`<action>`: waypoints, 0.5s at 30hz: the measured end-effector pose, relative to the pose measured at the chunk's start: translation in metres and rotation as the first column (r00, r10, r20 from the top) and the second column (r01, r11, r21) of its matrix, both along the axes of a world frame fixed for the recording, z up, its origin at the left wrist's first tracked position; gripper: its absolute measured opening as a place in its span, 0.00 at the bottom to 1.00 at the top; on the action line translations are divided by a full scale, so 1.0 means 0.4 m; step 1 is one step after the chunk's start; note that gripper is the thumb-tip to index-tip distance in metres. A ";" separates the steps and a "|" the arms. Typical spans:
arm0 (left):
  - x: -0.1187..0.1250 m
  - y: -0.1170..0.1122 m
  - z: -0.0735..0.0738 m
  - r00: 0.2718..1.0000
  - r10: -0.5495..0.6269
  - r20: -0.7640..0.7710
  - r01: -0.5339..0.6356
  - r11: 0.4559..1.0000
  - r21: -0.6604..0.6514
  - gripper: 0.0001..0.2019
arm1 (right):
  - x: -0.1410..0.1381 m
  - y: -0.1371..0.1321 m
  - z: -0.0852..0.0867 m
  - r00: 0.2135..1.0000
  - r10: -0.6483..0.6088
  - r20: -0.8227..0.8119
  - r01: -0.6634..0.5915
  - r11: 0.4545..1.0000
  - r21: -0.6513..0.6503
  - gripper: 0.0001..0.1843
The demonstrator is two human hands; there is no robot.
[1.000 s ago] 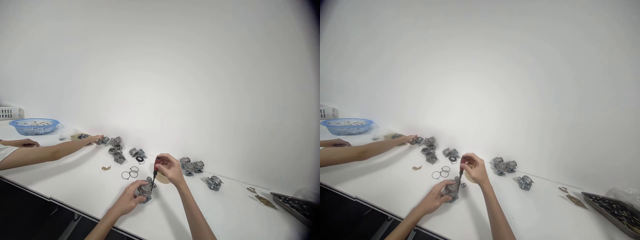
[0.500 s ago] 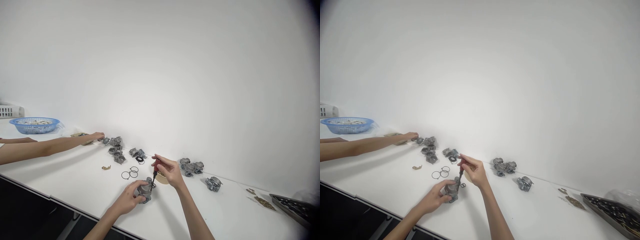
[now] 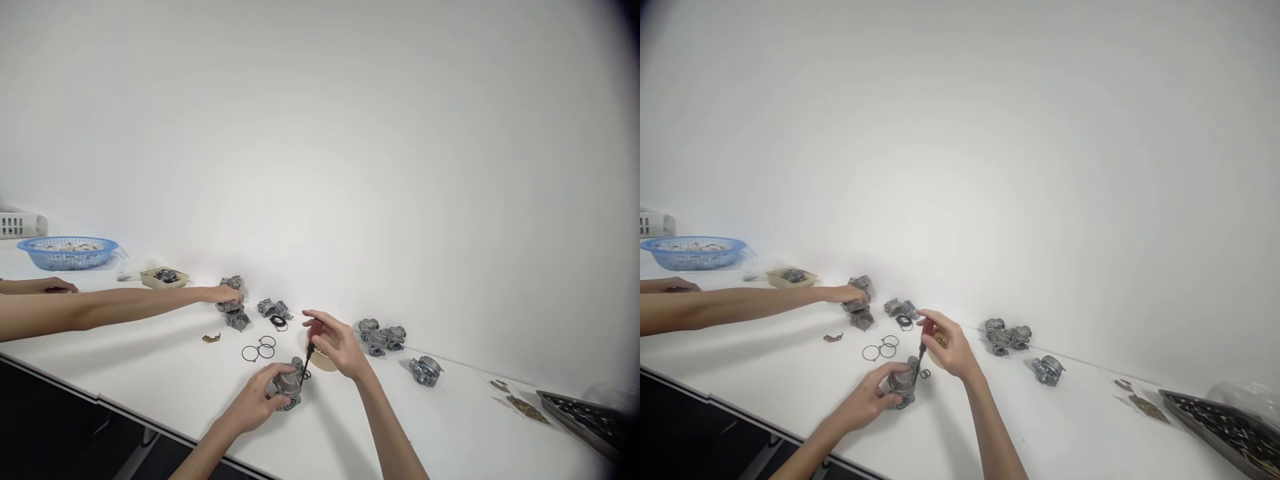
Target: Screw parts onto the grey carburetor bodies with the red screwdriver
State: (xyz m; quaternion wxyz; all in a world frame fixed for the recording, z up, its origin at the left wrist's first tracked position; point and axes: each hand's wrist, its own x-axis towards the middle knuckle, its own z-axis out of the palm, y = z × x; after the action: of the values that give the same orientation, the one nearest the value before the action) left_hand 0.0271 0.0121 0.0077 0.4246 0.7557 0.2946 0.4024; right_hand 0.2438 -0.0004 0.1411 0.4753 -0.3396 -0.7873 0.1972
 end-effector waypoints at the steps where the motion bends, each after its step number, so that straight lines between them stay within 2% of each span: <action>1: 0.000 0.000 0.000 1.000 0.002 -0.003 -0.002 1.000 0.001 0.25 | 0.000 0.001 -0.001 1.000 0.022 -0.020 -0.022 1.000 -0.015 0.22; 5: 0.001 0.001 -0.001 1.000 0.009 -0.015 -0.008 1.000 0.017 0.25 | 0.001 -0.001 0.003 0.996 -0.090 0.000 0.090 0.995 0.036 0.20; 9: 0.000 0.000 0.001 1.000 0.015 -0.014 -0.015 1.000 0.012 0.25 | 0.002 -0.009 0.014 0.996 0.065 0.055 -0.064 0.998 -0.016 0.23; 13: -0.001 -0.003 0.007 1.000 0.012 -0.027 -0.012 1.000 0.018 0.25 | -0.001 -0.011 0.014 0.984 -0.123 0.131 0.114 0.991 0.075 0.25; 15: 0.000 -0.004 0.008 1.000 0.013 -0.022 -0.013 1.000 0.015 0.25 | -0.004 -0.009 0.009 0.983 -0.115 0.143 0.105 0.992 0.072 0.26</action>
State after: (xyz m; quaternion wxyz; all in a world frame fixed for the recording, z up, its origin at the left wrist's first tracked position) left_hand 0.0272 0.0106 0.0109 0.4130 0.7614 0.3012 0.3988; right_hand 0.2421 -0.0039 0.1446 0.4370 -0.3808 -0.8061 0.1197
